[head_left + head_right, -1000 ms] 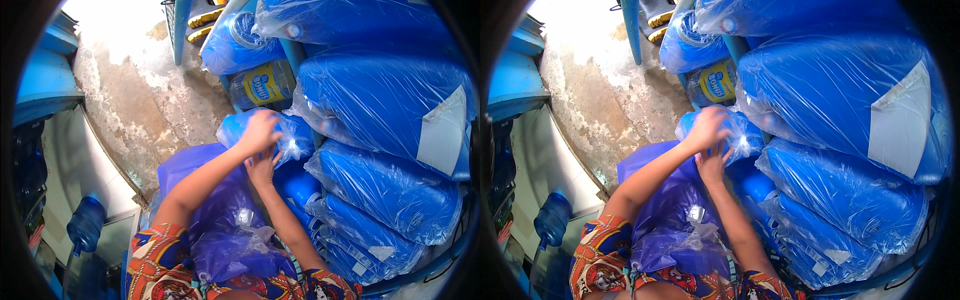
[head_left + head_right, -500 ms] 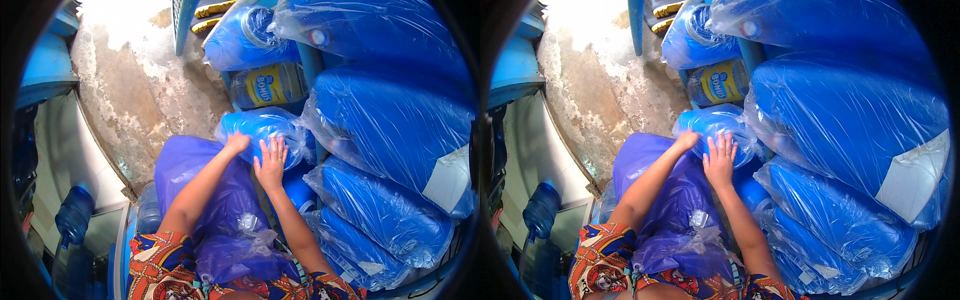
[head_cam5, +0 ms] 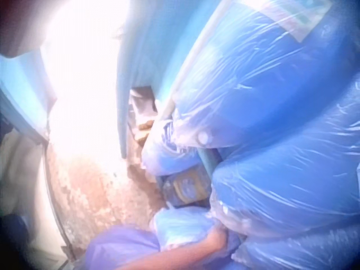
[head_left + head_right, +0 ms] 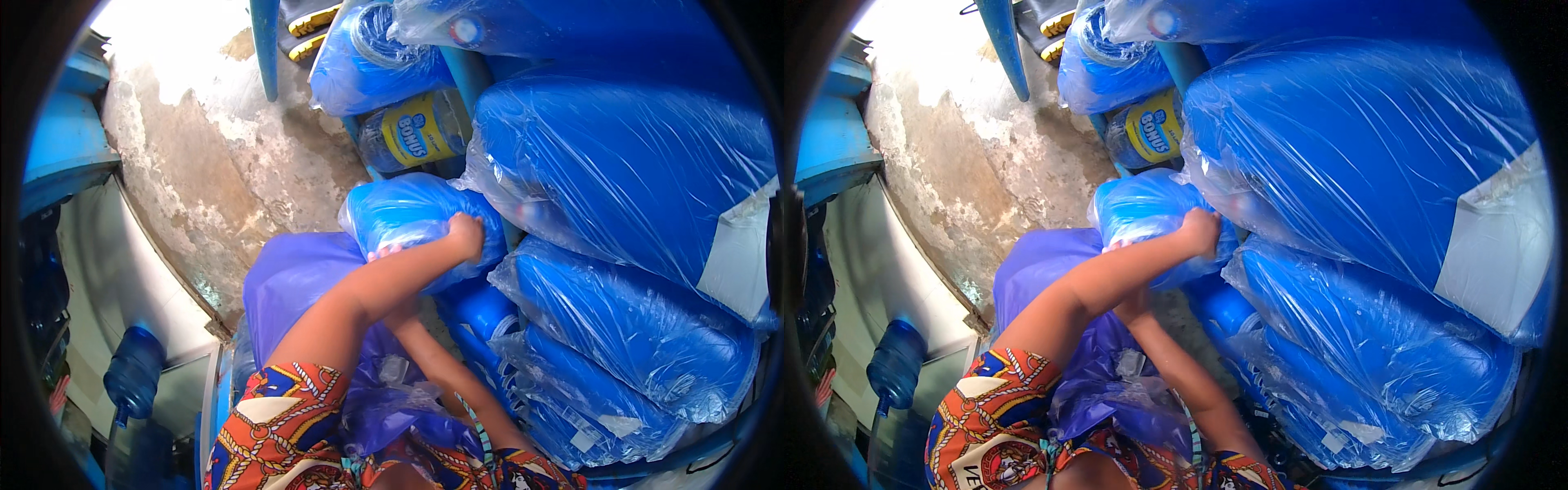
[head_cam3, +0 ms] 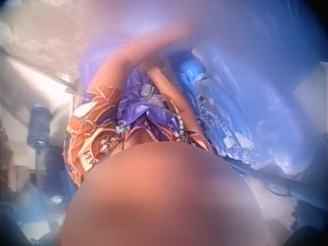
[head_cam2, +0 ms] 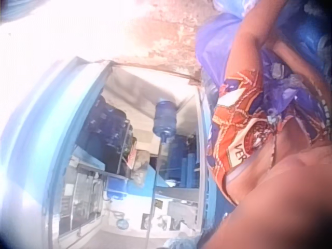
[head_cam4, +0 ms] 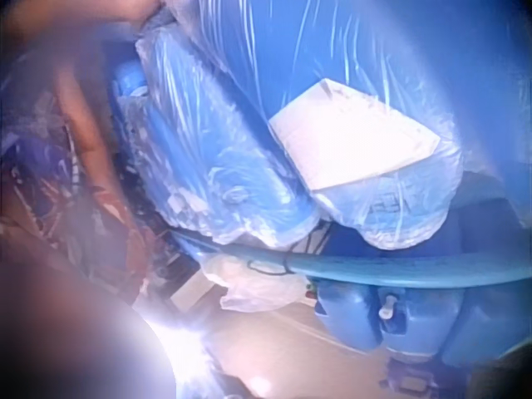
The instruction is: The person fills blue water containers from a tap, seals them with plastic wrap, and uses a heat gun to shrink the wrap around the containers. They then place the sealed containers on a shelf.
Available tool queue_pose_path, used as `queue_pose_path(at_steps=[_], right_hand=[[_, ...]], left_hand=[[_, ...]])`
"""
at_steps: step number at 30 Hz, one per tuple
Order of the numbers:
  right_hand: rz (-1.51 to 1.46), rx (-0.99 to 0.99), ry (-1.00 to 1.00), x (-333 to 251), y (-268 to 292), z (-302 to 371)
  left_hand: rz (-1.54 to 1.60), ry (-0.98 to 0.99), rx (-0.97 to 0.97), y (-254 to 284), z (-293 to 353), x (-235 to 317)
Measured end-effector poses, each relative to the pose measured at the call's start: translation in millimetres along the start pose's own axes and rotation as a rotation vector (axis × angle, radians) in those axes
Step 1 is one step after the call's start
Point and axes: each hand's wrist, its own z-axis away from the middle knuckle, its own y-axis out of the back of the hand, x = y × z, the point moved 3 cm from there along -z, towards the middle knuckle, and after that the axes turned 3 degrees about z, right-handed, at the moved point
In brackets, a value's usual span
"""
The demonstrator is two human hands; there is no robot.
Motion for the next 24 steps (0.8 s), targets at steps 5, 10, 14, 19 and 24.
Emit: queue_pose_path(at_steps=[5, 10, 14, 19, 24], right_hand=[[0.182, -0.092, 0.073, -27.9, -9.9, -2.8], [0.198, -0.051, 0.081, -22.6, -2.8, -30.3], [0.124, -0.051, 0.089, 0.8, 8.0, -48.8], [-0.022, -0.082, 0.266, 36.8, 13.1, -46.2], [-0.244, -0.168, 0.251, 98.2, 17.1, -26.6]], left_hand=[[0.031, 0.061, -0.123, -10.6, 50.7, -13.8], [-0.004, 0.073, -0.106, -3.5, 59.4, -18.6], [-0.032, 0.103, -0.165, 5.7, 32.8, -14.5], [0.096, 0.170, 0.132, 23.5, -12.1, -37.4], [0.067, 0.181, 0.420, -2.1, -61.3, -25.2]])
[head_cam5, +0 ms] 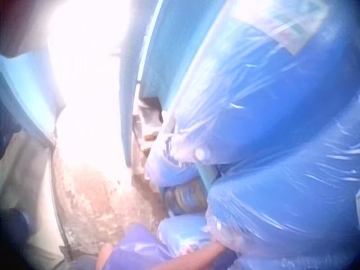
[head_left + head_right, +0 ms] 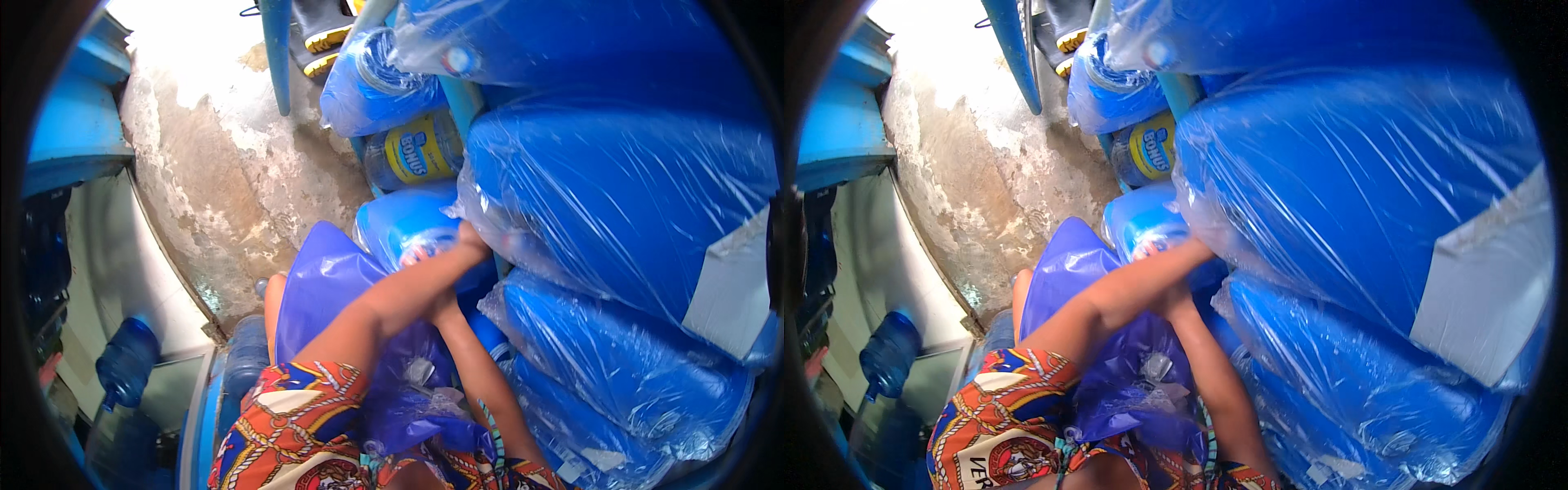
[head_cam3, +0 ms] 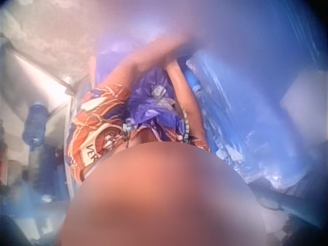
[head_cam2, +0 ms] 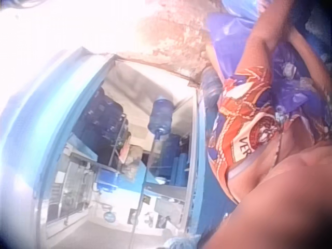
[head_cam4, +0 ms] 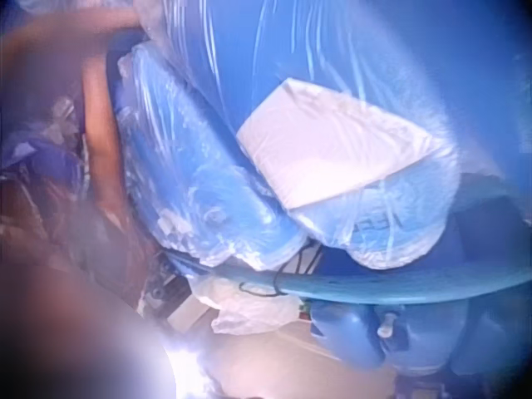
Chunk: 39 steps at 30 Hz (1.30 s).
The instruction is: The person fills blue water containers from a tap, seals them with plastic wrap, and uses a heat gun to shrink the wrap around the containers. They then place the sealed containers on a shelf.
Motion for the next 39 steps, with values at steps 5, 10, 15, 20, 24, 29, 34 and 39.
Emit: queue_pose_path(at_steps=[5, 10, 15, 20, 24, 29, 34, 39], right_hand=[[0.060, -0.079, -0.018, 6.2, 9.0, 15.5], [0.186, -0.140, -0.046, -10.7, 21.5, 6.4], [0.224, -0.051, -0.178, -33.9, 22.2, -1.7], [0.325, -0.020, -0.259, -44.8, 14.7, -7.7], [0.349, -0.048, -0.291, -40.9, 18.3, -9.5], [0.405, -0.042, -0.418, -38.2, 21.6, -13.7], [0.349, -0.075, -0.510, -36.4, 16.8, -21.4], [0.481, -0.204, -0.525, -37.7, 21.0, -29.7]], left_hand=[[-0.042, -0.207, 0.253, 7.7, 6.8, 12.3], [0.122, -0.096, 0.399, 113.2, 84.3, -59.9], [0.624, 0.695, -0.034, 85.6, 175.1, -164.2], [1.073, 0.586, -0.079, 6.6, 173.8, -139.6], [0.982, 0.658, -0.103, -1.1, 150.6, -125.7], [1.084, 0.577, -0.172, -9.0, 122.6, -122.2], [1.382, 0.557, -0.038, -10.1, 112.2, -139.2], [0.924, 0.537, 0.028, 24.8, 137.7, -155.2]])
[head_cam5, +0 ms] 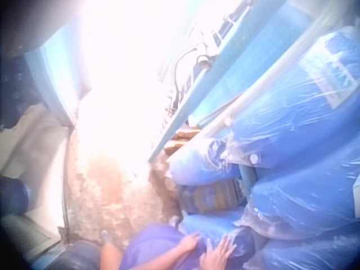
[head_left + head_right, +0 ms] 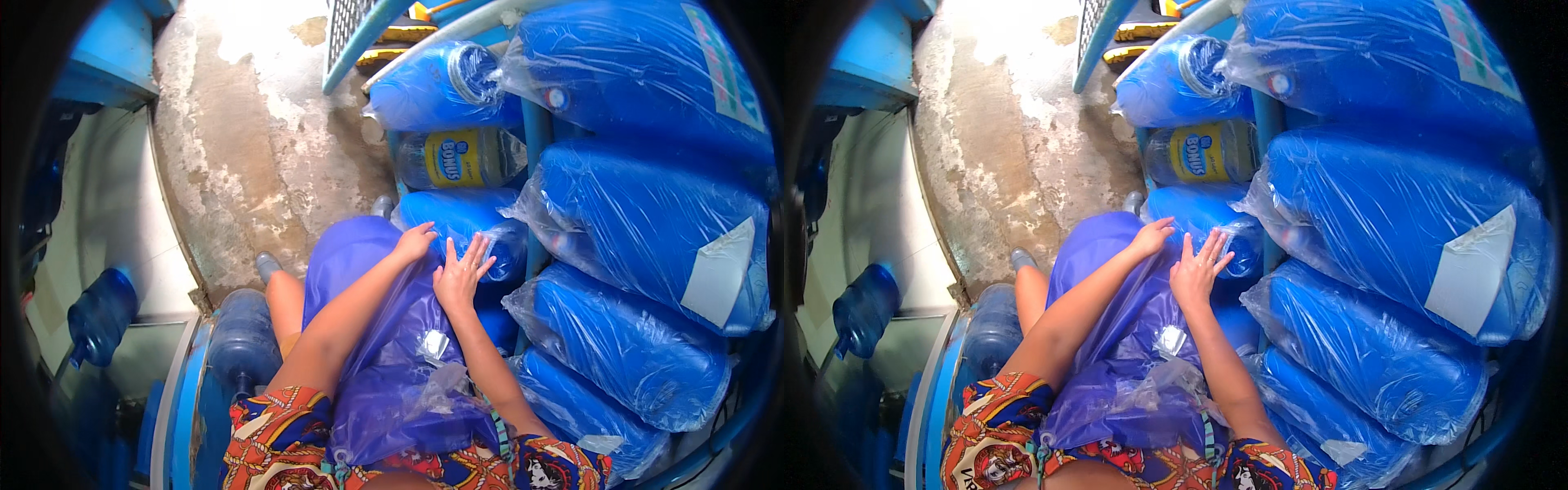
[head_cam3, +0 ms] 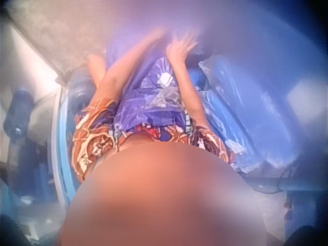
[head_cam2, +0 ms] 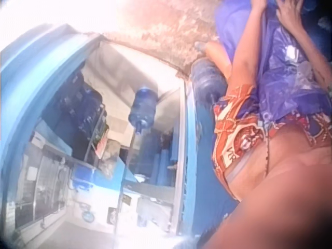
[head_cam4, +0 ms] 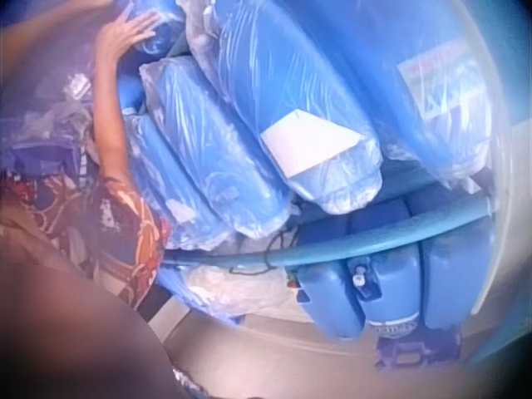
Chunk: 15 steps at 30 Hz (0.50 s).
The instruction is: The person fills blue water containers from a tap, seals them with plastic wrap, and uses a heat gun to shrink the wrap around the containers. They then place the sealed containers on a shelf.
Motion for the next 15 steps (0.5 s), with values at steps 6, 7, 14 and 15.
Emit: queue_pose_path(at_steps=[6, 7, 14, 15], right_hand=[[-0.083, -0.280, -0.045, -47.5, 28.8, 42.8], [-0.119, -0.353, -0.002, -60.1, 32.5, 51.6], [-0.213, -0.597, 0.408, -154.8, 70.1, 86.5], [-0.213, -0.611, 0.485, -168.7, 80.6, 87.5]], left_hand=[[-0.180, 0.160, 0.216, 66.1, 90.4, -8.9], [-0.180, 0.165, 0.243, 74.9, 110.2, -8.2], [-0.190, 0.163, 0.232, 153.5, 241.2, 10.6], [-0.214, 0.138, 0.246, 167.1, 256.3, 14.8]])
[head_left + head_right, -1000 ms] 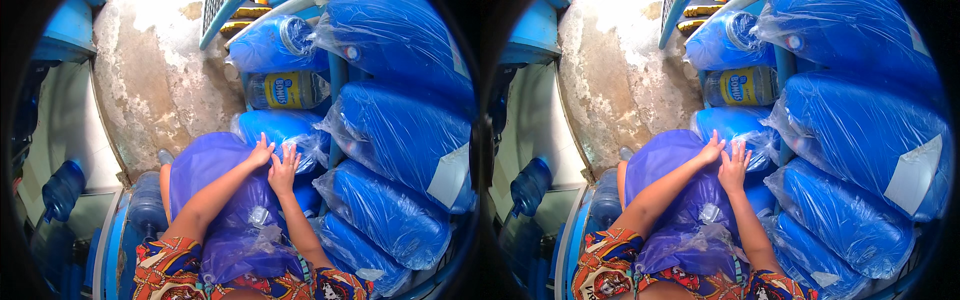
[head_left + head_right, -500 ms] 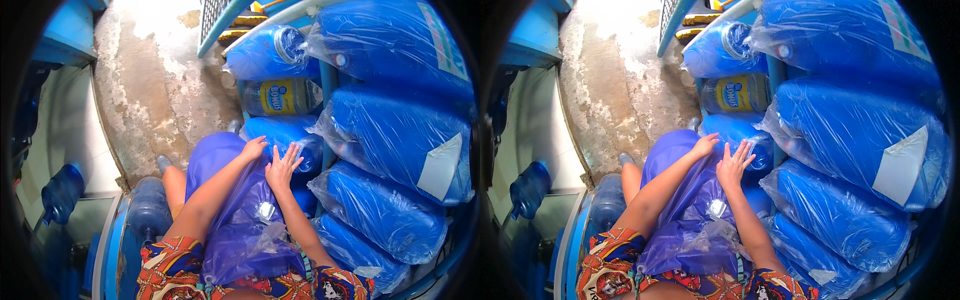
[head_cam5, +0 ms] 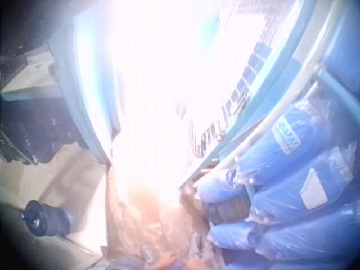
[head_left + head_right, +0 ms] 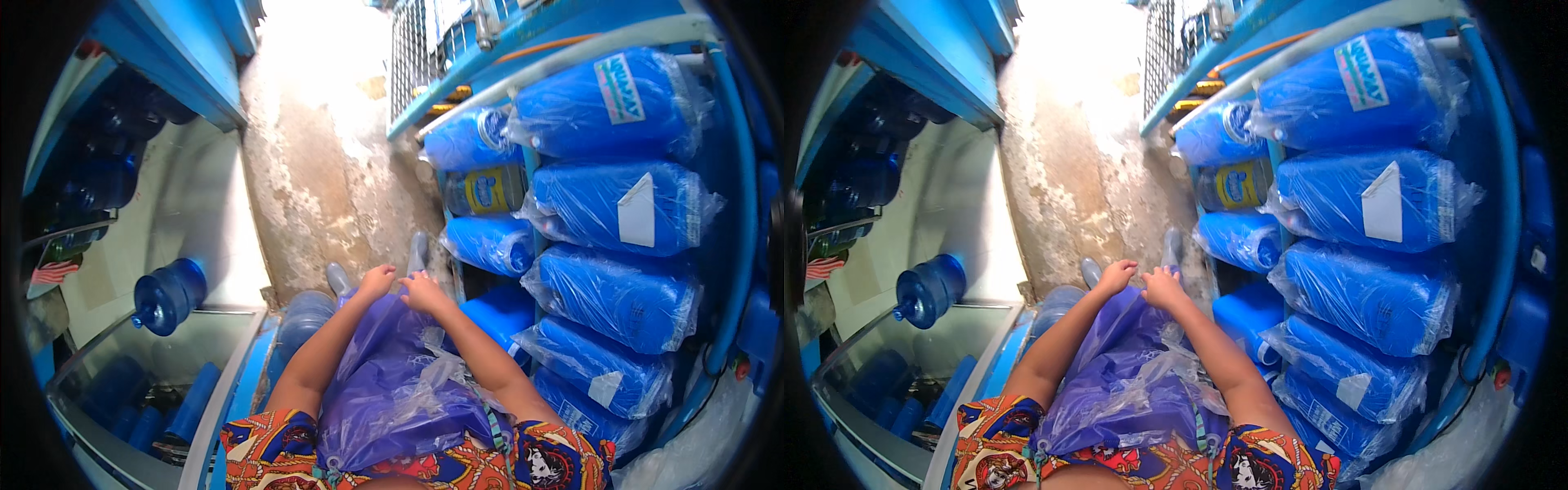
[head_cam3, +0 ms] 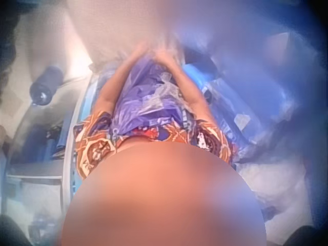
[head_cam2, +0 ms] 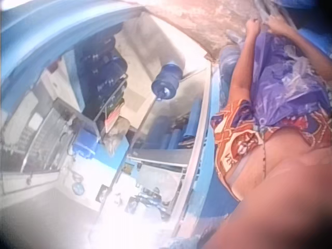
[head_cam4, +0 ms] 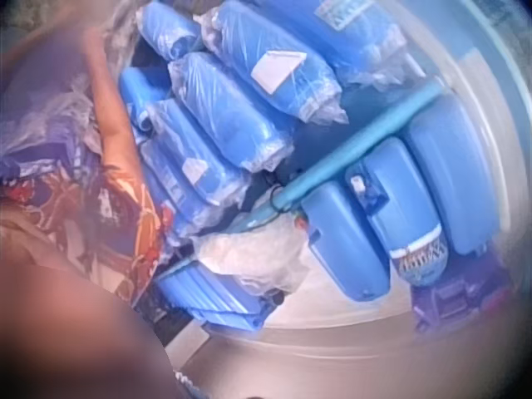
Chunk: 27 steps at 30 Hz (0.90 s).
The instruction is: The person fills blue water containers from a tap, seals them with plastic wrap, and uses a heat gun to shrink the wrap around the containers. They then place the sealed containers on a shelf.
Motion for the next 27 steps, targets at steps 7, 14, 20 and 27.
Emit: queue_pose_path(at_steps=[7, 14, 20, 27], right_hand=[[0.078, 0.017, 0.368, -100.3, 82.0, -21.0], [0.077, 0.039, 0.662, -212.6, 181.7, -73.6], [0.337, -0.082, 0.903, -351.0, 231.5, -112.3], [0.679, -0.234, 1.170, -554.6, 210.4, -164.3]], left_hand=[[0.028, -0.038, 0.211, 126.5, 42.9, 17.0], [0.079, -0.015, 0.439, 264.4, 92.9, 53.1], [0.178, -0.067, 0.822, 365.8, 168.6, 36.1], [0.103, 0.192, 0.977, 449.8, 251.2, -78.0]])
